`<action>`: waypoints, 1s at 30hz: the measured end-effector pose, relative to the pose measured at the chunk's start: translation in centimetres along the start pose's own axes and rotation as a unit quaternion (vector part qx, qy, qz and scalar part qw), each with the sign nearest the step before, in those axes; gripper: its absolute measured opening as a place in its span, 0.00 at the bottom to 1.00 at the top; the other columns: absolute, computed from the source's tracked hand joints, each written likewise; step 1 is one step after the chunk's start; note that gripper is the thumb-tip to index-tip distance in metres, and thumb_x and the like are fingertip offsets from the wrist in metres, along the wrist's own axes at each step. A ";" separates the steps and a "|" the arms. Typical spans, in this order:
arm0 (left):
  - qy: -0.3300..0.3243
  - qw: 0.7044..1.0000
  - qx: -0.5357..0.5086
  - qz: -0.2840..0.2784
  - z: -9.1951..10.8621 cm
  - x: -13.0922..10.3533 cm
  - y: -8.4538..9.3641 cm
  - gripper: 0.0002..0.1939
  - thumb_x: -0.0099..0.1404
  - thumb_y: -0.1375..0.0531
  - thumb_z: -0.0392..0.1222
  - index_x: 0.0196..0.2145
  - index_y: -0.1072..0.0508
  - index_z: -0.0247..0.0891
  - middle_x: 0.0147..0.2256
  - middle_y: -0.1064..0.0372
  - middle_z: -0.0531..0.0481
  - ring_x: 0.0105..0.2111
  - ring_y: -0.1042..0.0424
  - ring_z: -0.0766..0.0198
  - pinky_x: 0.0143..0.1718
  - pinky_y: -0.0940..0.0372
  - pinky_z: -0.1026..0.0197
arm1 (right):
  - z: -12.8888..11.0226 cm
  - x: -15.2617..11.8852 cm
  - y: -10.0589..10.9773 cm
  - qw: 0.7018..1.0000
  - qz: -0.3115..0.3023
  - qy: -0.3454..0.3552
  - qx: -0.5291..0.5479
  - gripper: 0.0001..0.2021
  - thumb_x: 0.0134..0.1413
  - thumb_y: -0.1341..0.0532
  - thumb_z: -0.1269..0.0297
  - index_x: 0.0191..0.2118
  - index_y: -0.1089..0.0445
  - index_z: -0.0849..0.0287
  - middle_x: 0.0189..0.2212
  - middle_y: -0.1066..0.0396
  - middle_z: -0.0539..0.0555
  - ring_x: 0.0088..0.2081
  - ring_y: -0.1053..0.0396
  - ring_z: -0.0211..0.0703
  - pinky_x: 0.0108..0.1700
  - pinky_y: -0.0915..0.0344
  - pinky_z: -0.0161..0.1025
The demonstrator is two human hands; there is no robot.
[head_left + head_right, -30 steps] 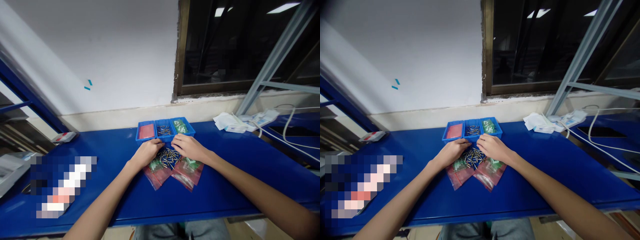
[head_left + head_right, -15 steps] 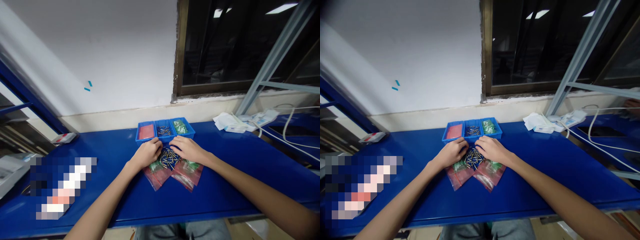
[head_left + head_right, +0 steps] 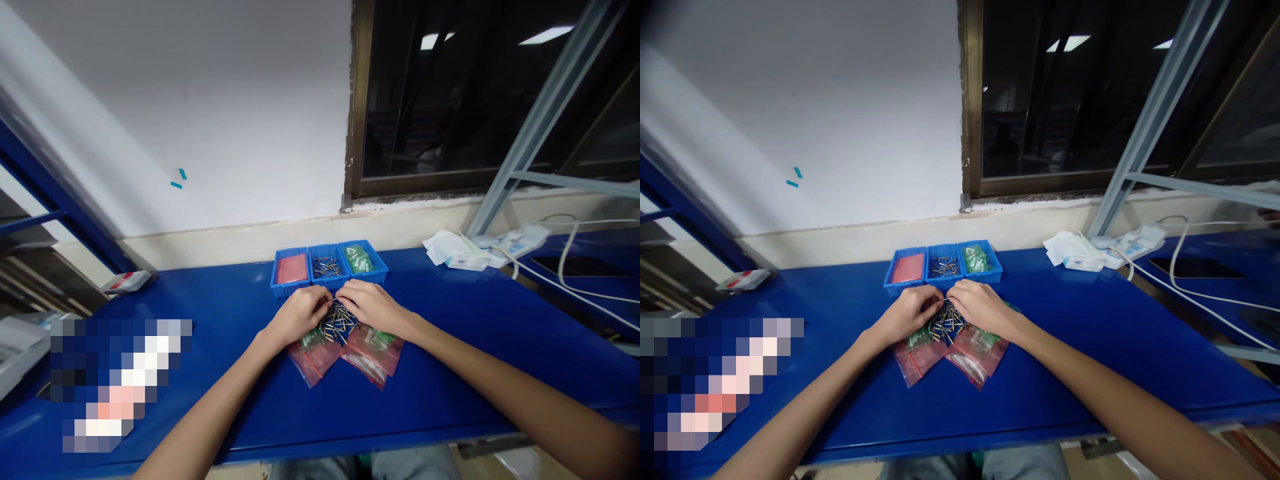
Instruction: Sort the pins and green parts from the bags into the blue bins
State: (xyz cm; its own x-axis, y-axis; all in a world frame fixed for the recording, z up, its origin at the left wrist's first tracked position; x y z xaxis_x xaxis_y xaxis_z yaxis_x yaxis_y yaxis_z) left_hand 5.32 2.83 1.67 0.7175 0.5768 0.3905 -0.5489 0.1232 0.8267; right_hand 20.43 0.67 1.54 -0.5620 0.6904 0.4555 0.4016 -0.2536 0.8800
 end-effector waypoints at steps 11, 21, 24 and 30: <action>-0.008 0.998 -0.024 0.064 0.6 0.0 1.0 0.11 0.73 0.49 0.36 0.46 0.28 0.38 0.41 0.30 0.45 0.40 0.30 0.60 0.45 0.33 0.55 | 0.2 0.1 0.6 1.000 0.007 -0.011 -0.009 0.09 0.65 0.46 0.69 0.38 0.29 0.58 0.35 0.27 0.54 0.39 0.30 0.43 0.41 0.36 0.38; -0.003 0.995 -0.019 0.094 0.7 -0.3 1.4 0.15 0.73 0.53 0.33 0.44 0.27 0.38 0.41 0.33 0.46 0.40 0.30 0.61 0.46 0.34 0.56 | 0.7 0.2 1.2 0.999 0.011 -0.039 -0.001 0.09 0.64 0.46 0.70 0.35 0.29 0.59 0.31 0.29 0.53 0.34 0.32 0.41 0.38 0.39 0.37; -0.001 0.994 -0.016 0.109 0.8 -0.3 1.3 0.10 0.73 0.47 0.40 0.47 0.29 0.38 0.41 0.32 0.47 0.38 0.30 0.62 0.43 0.33 0.57 | 0.7 0.3 1.2 0.997 0.019 -0.055 0.044 0.08 0.62 0.44 0.71 0.33 0.29 0.59 0.28 0.30 0.51 0.31 0.33 0.39 0.36 0.40 0.36; -0.016 0.994 0.012 0.103 0.2 -0.4 0.6 0.08 0.72 0.44 0.40 0.46 0.28 0.39 0.40 0.31 0.47 0.39 0.29 0.62 0.44 0.33 0.58 | 0.6 0.6 0.9 0.977 0.028 -0.090 0.190 0.08 0.61 0.43 0.71 0.32 0.27 0.60 0.26 0.28 0.48 0.26 0.35 0.35 0.31 0.41 0.33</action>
State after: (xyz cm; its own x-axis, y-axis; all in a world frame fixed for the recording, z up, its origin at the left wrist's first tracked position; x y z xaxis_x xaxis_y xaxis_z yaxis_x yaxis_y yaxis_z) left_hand 4.82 2.51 2.08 0.6041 0.5622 0.5647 -0.6754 -0.0149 0.7373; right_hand 20.89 1.21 2.50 -0.4088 0.7994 0.4403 0.6863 -0.0487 0.7257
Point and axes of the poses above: each hand's wrist, its own x-axis towards the middle knuckle, its own y-axis out of the back of the hand, z = x × y, the point moved 5 cm from there along x, towards the middle knuckle
